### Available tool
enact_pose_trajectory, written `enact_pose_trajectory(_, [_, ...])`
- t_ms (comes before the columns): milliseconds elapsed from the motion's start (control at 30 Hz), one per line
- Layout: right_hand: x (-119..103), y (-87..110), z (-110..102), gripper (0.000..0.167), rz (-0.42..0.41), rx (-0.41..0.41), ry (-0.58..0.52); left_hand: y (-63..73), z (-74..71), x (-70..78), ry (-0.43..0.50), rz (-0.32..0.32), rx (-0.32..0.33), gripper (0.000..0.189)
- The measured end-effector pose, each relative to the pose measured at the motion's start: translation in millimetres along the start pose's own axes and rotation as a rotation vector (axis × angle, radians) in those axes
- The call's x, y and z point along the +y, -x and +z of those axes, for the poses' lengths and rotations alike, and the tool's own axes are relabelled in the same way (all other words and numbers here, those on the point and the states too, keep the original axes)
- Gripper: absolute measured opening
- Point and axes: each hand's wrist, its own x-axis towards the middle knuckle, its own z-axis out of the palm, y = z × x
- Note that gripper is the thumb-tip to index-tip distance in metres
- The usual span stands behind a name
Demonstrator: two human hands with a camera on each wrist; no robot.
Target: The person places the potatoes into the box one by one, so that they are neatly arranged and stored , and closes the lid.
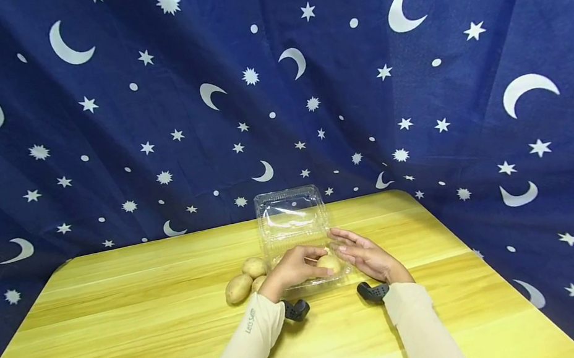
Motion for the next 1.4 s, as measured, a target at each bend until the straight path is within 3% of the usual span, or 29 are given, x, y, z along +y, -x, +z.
enact_pose_trajectory(467, [-1.9, -2.9, 2.7, 0.069, -0.016, 0.002, -0.010, -1.0, -3.2, -1.7, -0.015, -0.020, -0.022, 0.049])
enact_pose_trajectory(967, [-0.9, -4.0, 1.1, 0.067, -0.014, 0.008, -0.004, 1.5, -4.2, 0.5, 0.037, -0.038, -0.035, 0.055])
enact_pose_trajectory(1400, [2.3, -0.7, 1.3, 0.065, 0.003, 0.021, -0.012, 5.8, -9.5, 1.3, 0.064, 0.021, -0.006, 0.057])
